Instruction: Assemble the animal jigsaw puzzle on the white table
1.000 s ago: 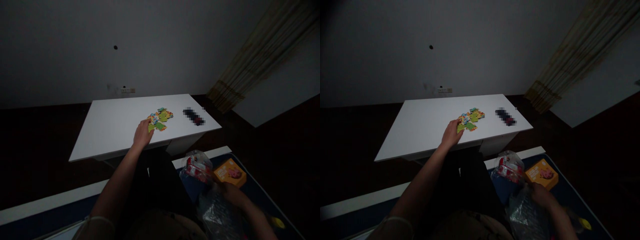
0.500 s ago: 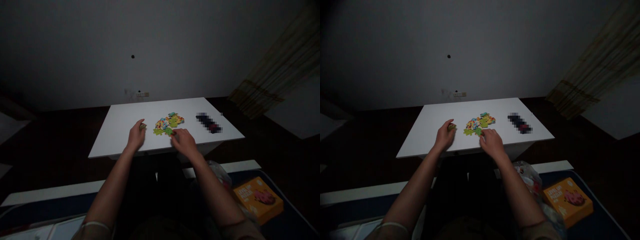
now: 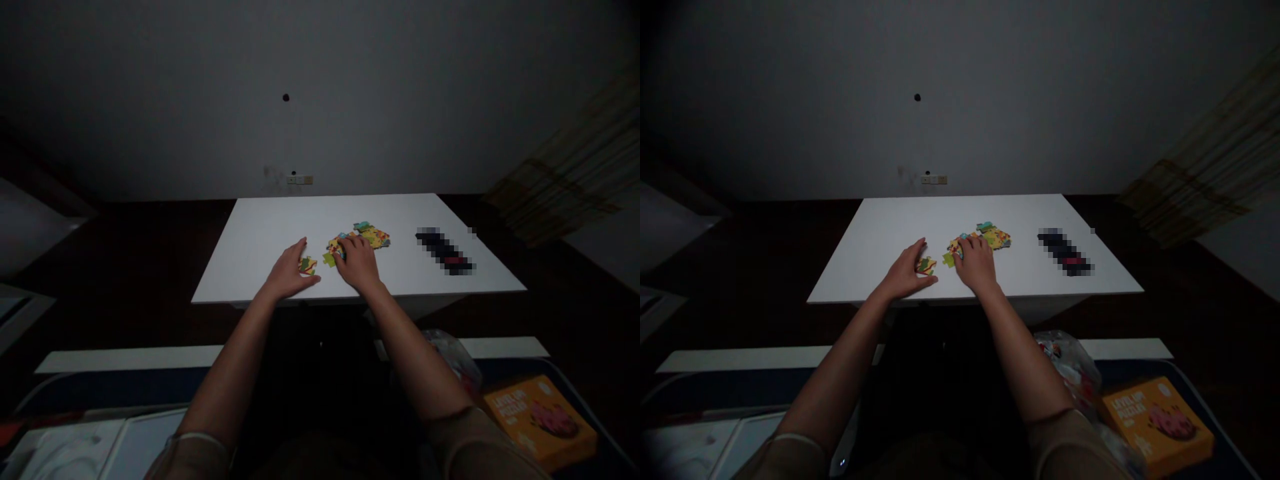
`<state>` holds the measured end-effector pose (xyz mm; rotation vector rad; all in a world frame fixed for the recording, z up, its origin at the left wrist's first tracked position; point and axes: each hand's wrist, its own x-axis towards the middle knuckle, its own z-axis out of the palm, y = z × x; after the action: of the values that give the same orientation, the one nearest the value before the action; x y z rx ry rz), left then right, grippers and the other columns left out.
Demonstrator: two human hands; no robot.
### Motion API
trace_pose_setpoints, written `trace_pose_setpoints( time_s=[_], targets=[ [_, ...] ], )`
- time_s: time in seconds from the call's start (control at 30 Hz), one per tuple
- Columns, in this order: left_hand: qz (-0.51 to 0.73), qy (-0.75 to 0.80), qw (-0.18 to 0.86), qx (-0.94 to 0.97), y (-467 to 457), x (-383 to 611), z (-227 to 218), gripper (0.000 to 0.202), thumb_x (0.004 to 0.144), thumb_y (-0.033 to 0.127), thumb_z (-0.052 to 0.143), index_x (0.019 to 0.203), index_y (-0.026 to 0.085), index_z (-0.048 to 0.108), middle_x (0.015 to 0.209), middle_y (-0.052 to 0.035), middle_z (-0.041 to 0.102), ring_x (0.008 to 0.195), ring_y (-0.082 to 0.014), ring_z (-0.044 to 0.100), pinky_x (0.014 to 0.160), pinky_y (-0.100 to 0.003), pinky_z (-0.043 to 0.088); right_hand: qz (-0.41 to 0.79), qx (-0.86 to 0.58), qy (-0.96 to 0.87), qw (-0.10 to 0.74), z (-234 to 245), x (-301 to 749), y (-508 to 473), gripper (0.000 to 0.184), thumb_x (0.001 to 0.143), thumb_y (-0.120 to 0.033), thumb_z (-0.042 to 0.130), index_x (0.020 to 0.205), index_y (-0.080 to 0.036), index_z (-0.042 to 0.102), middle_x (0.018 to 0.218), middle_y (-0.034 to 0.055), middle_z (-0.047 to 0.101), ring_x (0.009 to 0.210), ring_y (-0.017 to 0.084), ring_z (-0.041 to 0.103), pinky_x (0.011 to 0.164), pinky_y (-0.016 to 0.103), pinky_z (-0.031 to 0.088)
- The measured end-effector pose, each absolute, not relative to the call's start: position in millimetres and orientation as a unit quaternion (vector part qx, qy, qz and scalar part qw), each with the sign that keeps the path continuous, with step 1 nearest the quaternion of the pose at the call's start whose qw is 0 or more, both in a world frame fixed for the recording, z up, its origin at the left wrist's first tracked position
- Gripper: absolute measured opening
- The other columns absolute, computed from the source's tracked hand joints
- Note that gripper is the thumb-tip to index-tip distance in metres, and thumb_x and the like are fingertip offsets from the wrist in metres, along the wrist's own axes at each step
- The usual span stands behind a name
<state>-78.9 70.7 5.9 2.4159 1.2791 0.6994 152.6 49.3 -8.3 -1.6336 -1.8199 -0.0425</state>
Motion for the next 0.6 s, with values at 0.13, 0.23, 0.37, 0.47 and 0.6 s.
trace_pose_setpoints(
  time_s=[0.13, 0.23, 0.37, 0.47, 0.6],
  targets=[
    [0.241, 0.468, 0.134, 0.839, 70, -79, 3, 0.104, 0.073, 0.045, 0.083, 0.157, 0.015, 0.03, 0.145, -0.0159, 0.054, 0.132, -0.0321, 0.052, 0.114, -0.044, 0.042, -0.002, -0.631, -0.681, 0.372, -7, 154, 48, 0.036, 0.091, -0.029, 0.054, 0.126, -0.023, 0.063, 0.13, 0.0176, 0.06, 0.124, 0.038, 0.052, 0.105, 0.059, 0.041],
    [0.227, 0.489, 0.111, 0.835, 67, -78, 4, 0.09, 0.077, 0.05, 0.079, 0.152, 0.018, 0.04, 0.136, -0.0128, 0.061, 0.126, -0.0328, 0.054, 0.111, -0.046, 0.044, 0.026, -0.623, -0.658, 0.424, -7, 155, 47, 0.041, 0.09, -0.027, 0.053, 0.13, -0.022, 0.058, 0.131, 0.0176, 0.06, 0.125, 0.035, 0.053, 0.105, 0.054, 0.044],
    [0.23, 0.484, 0.123, 0.836, 66, -79, 5, 0.071, 0.084, 0.042, 0.072, 0.148, 0.022, 0.047, 0.129, -0.0084, 0.065, 0.12, -0.0296, 0.057, 0.108, -0.044, 0.045, 0.06, -0.628, -0.593, 0.501, -9, 162, 47, 0.047, 0.09, -0.033, 0.055, 0.135, -0.018, 0.055, 0.127, 0.0173, 0.065, 0.113, 0.031, 0.062, 0.099, 0.049, 0.048],
    [0.241, 0.472, 0.137, 0.837, 68, -82, 5, 0.065, 0.086, 0.034, 0.068, 0.147, 0.021, 0.049, 0.129, -0.0072, 0.066, 0.119, -0.0282, 0.056, 0.108, -0.042, 0.045, 0.083, -0.64, -0.545, 0.536, -13, 167, 50, 0.043, 0.092, -0.041, 0.055, 0.128, -0.019, 0.061, 0.118, 0.0146, 0.07, 0.098, 0.027, 0.065, 0.09, 0.044, 0.051],
    [0.227, 0.479, 0.113, 0.841, 64, -76, 12, 0.056, 0.089, 0.024, 0.061, 0.144, 0.02, 0.052, 0.138, -0.0088, 0.062, 0.126, -0.0291, 0.052, 0.109, -0.044, 0.043, 0.077, -0.655, -0.493, 0.568, -18, 172, 55, 0.042, 0.093, -0.05, 0.054, 0.116, -0.017, 0.066, 0.105, 0.0124, 0.072, 0.087, 0.025, 0.063, 0.083, 0.041, 0.05]
  ],
)
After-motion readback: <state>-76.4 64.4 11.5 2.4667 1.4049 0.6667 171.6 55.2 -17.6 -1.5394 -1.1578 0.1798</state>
